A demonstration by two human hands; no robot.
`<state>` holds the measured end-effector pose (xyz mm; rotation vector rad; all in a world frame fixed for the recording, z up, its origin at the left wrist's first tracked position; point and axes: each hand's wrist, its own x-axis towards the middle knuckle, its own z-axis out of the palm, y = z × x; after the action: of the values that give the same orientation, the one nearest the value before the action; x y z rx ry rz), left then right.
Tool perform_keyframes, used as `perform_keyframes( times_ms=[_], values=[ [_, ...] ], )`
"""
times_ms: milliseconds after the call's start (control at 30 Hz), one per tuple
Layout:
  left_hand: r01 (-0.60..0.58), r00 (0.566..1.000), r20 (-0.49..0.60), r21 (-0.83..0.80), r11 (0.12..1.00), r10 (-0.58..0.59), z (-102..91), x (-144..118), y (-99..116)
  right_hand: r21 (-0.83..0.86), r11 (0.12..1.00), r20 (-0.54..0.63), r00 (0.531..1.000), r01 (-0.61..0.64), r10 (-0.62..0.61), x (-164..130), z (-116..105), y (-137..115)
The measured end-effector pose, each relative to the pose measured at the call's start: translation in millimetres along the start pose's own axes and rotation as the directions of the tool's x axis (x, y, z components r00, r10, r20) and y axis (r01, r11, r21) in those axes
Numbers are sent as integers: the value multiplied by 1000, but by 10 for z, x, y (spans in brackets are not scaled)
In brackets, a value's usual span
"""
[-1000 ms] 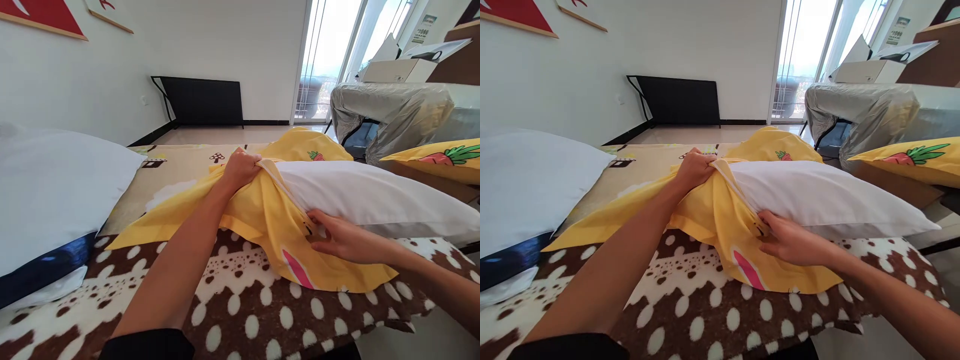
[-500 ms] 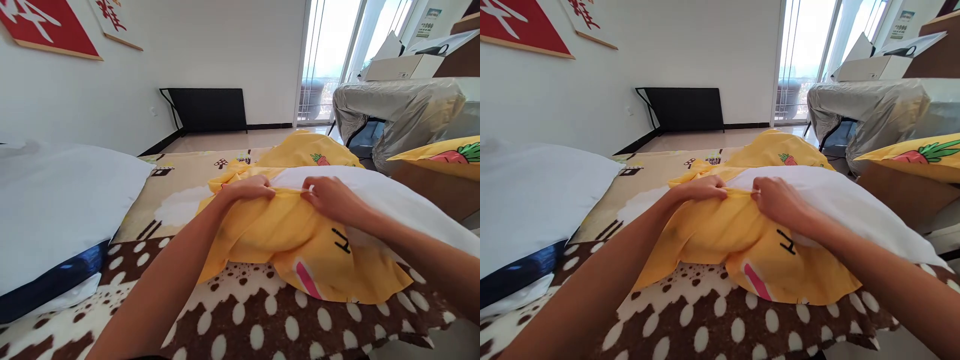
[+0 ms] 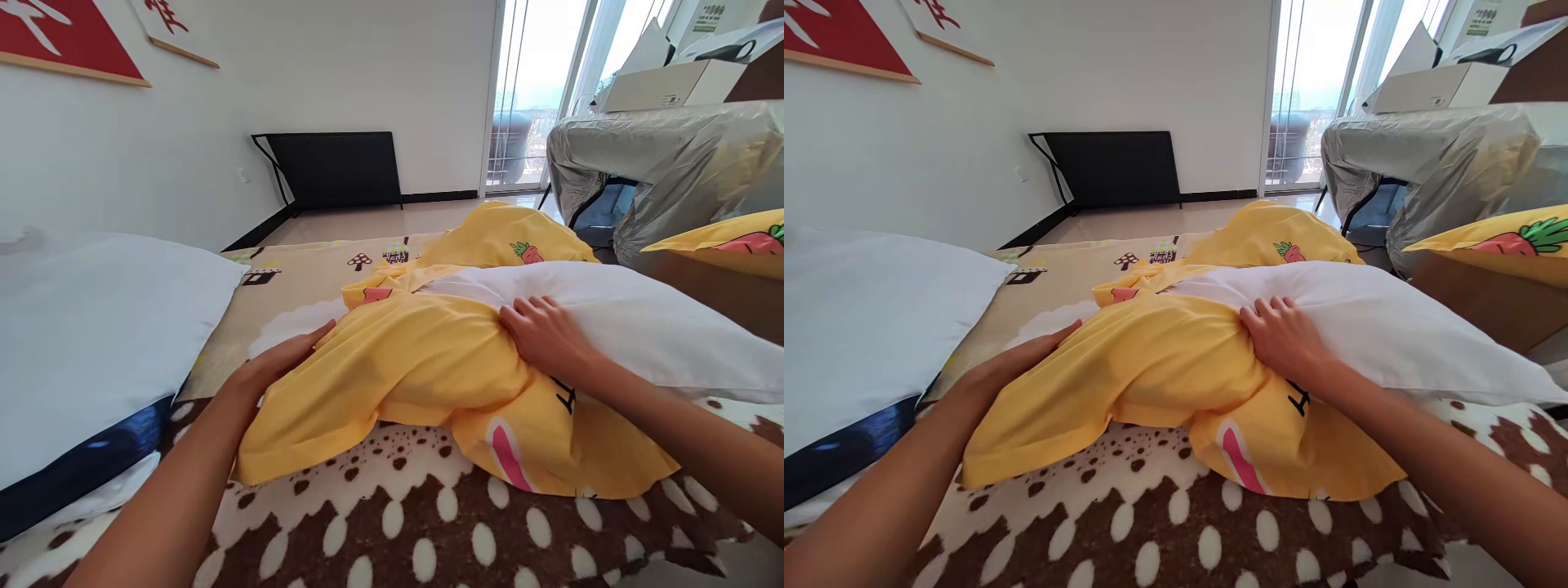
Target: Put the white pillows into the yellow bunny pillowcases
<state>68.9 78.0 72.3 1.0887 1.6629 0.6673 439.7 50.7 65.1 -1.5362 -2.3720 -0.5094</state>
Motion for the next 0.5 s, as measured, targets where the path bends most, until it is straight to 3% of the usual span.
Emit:
perform_keyframes(
  times_ms=[67, 100, 200, 300, 400, 433, 467, 500],
  values=[
    [68, 983, 183, -207, 976, -30, 94, -134, -81, 126, 986, -4, 994, -105, 106, -44, 77, -47],
    [60, 976, 216, -254, 965, -3, 174, -186, -88, 212, 964, -25, 985, -163, 172, -59, 84, -56],
    [-194, 957, 147, -319, 928, 251, 439, -273, 5, 477, 846, -169, 920, -238, 355, -37, -57, -64],
    [-413, 896, 17, -336, 847, 443, 611, -303, 201, 572, 806, -450, 765, -150, 461, 81, -392, -43],
    [-556, 830, -205, -374, 742, 519, 659, -273, 409, 369, 929, -721, 621, -31, 307, 233, -742, 119],
    [-582, 813, -264, -394, 712, 519, 663, -238, 460, 263, 965, -763, 610, -7, 212, 279, -826, 221],
    [-591, 806, -296, -416, 691, 512, 667, -186, 494, 165, 986, -767, 629, 5, 125, 319, -880, 344],
    [-585, 811, -300, -441, 680, 503, 677, -118, 504, 90, 996, -733, 678, 11, 59, 351, -902, 480]
  ],
)
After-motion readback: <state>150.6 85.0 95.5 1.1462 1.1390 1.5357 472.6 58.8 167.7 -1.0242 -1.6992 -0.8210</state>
